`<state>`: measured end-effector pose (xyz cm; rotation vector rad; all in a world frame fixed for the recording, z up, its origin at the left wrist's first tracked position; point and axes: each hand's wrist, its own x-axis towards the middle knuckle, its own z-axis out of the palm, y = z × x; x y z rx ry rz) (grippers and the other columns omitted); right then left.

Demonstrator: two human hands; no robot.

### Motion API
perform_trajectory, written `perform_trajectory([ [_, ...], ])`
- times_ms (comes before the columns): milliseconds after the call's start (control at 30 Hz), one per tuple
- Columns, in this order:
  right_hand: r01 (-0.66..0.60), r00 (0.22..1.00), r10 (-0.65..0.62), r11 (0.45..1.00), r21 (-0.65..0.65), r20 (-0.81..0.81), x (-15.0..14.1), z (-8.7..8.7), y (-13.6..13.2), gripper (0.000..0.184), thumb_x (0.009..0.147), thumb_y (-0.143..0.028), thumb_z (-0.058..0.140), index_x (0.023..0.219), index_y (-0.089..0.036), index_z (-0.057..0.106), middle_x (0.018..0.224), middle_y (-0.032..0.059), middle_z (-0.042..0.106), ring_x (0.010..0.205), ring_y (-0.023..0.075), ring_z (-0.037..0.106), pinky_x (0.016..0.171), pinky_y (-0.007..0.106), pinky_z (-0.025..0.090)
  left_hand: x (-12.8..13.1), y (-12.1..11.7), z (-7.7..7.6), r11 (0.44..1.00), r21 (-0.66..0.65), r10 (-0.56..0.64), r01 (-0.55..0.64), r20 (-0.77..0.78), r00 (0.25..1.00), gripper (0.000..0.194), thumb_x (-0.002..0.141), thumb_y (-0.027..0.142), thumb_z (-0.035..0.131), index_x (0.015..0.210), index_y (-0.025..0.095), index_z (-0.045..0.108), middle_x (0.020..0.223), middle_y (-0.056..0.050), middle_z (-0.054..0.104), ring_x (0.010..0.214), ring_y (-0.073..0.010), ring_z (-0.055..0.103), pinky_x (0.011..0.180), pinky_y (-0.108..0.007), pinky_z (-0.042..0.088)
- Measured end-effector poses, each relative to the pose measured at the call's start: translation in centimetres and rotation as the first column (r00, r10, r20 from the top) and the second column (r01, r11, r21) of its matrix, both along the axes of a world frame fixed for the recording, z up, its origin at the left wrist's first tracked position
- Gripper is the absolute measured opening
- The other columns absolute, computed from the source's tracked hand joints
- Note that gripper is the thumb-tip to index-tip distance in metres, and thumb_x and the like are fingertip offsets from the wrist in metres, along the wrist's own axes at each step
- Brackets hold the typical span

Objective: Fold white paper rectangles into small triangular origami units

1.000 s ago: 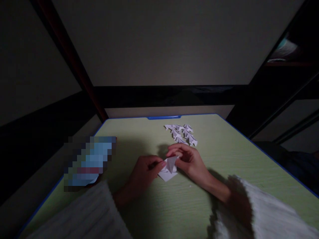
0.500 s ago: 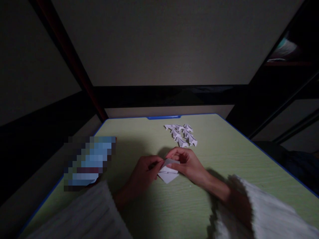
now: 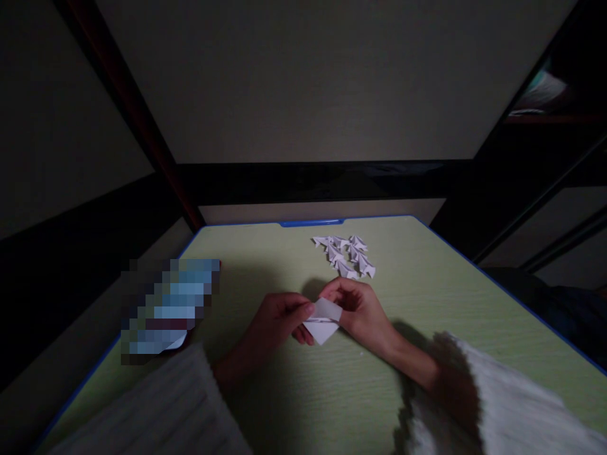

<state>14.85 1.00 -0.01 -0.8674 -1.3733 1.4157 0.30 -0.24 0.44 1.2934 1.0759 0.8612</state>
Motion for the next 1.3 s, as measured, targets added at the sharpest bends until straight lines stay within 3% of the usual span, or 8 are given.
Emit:
perform_trajectory([
  [200, -0.021, 1.0, 0.02, 0.999, 0.034, 0.011, 0.02, 0.03, -0.16, 0.015, 0.055, -0.007, 0.059, 0.066, -0.015, 0.054, 0.058, -0.0022, 0.054, 0.051, 0.0079, 0.048, 0.047, 0.019, 0.037, -0.04, 0.21, -0.04, 0.999, 0.014, 0.034, -0.034, -0.019, 0.999, 0.02, 0.064, 0.029, 0.055, 0.056, 0.011, 0.058, 0.038, 0.001, 0.056, 0.034, -0.0085, 0.051, 0.037, -0.017, 0.039],
  [400, -0.109, 0.987, 0.11, 0.994, 0.017, -0.12, 0.79, 0.15, -0.07, 0.021, 0.065, -0.014, 0.047, 0.084, -0.015, 0.055, 0.077, 0.0032, 0.056, 0.071, 0.013, 0.051, 0.061, 0.023, 0.038, 0.04, 0.02, -0.05, 0.989, 0.102, 0.116, -0.106, -0.098, 0.988, 0.018, 0.068, 0.025, 0.052, 0.058, 0.011, 0.059, 0.039, 0.002, 0.054, 0.036, -0.0075, 0.049, 0.039, -0.017, 0.038],
  [533, -0.05, 0.997, 0.051, 0.999, -0.016, 0.058, 0.43, 0.38, -0.17, 0.009, 0.068, -0.023, 0.054, 0.07, -0.014, 0.054, 0.06, -0.0011, 0.051, 0.055, 0.0097, 0.046, 0.05, 0.021, 0.034, 0.06, -0.34, -0.1, 0.977, 0.197, 0.121, -0.083, -0.187, 0.975, 0.019, 0.069, 0.023, 0.051, 0.057, 0.011, 0.059, 0.043, 0.002, 0.054, 0.04, -0.0078, 0.049, 0.041, -0.017, 0.037],
  [600, -0.055, 0.991, 0.056, 0.998, -0.014, 0.125, 0.1, 0.42, -0.24, 0.013, 0.066, -0.026, 0.058, 0.063, -0.014, 0.052, 0.054, -0.0024, 0.049, 0.051, 0.0086, 0.044, 0.047, 0.02, 0.033, 0.01, -0.41, -0.16, 0.974, 0.22, 0.106, -0.06, -0.2, 0.974, 0.019, 0.07, 0.023, 0.05, 0.057, 0.011, 0.059, 0.043, 0.002, 0.053, 0.04, -0.0078, 0.049, 0.042, -0.017, 0.037],
  [767, -0.013, 0.995, 0.015, 1.0, -0.027, 0.096, -0.05, 0.22, -0.04, 0.018, 0.065, -0.031, 0.058, 0.06, -0.014, 0.052, 0.053, -0.0023, 0.051, 0.048, 0.008, 0.044, 0.046, 0.02, 0.034, -0.16, -0.29, -0.34, 0.987, 0.156, 0.064, -0.051, -0.085, 0.994, 0.026, 0.073, 0.03, 0.045, 0.06, 0.011, 0.058, 0.048, 0.0, 0.057, 0.044, -0.0092, 0.052, 0.043, -0.018, 0.04],
  [900, 0.038, 0.998, -0.037, 0.999, -0.034, 0.048, 0.17, 0.11, 0.15, 0.018, 0.065, -0.029, 0.059, 0.06, -0.014, 0.053, 0.051, -0.0032, 0.05, 0.045, 0.0067, 0.043, 0.043, 0.019, 0.033, -0.06, -0.16, -0.29, 0.994, 0.111, 0.024, -0.013, -0.101, 0.995, 0.015, 0.065, 0.025, 0.056, 0.066, 0.011, 0.06, 0.052, -0.001, 0.06, 0.047, -0.0097, 0.053, 0.044, -0.018, 0.041],
  [1100, 0.06, 0.998, -0.059, 0.997, -0.039, 0.018, 0.21, 0.1, 0.11, 0.016, 0.066, -0.028, 0.059, 0.059, -0.014, 0.053, 0.049, -0.0041, 0.048, 0.043, 0.0061, 0.04, 0.042, 0.019, 0.029, 0.12, 0.08, -0.12, 0.99, 0.112, 0.104, -0.091, -0.117, 0.988, 0.013, 0.064, 0.021, 0.054, 0.057, 0.012, 0.06, 0.05, 0.0, 0.059, 0.046, -0.0087, 0.051, 0.044, -0.017, 0.041],
  [1300, 0.042, 0.986, -0.061, 0.991, 0.125, 0.153, 0.4, 0.26, -0.17, 0.008, 0.071, -0.024, 0.055, 0.071, -0.016, 0.056, 0.06, -0.0007, 0.052, 0.053, 0.0093, 0.045, 0.047, 0.021, 0.034, -0.03, 0.15, -0.39, 0.984, 0.141, 0.125, -0.11, -0.105, 0.987, 0.014, 0.065, 0.023, 0.054, 0.058, 0.012, 0.06, 0.049, 0.002, 0.056, 0.044, -0.0075, 0.048, 0.042, -0.016, 0.039],
])
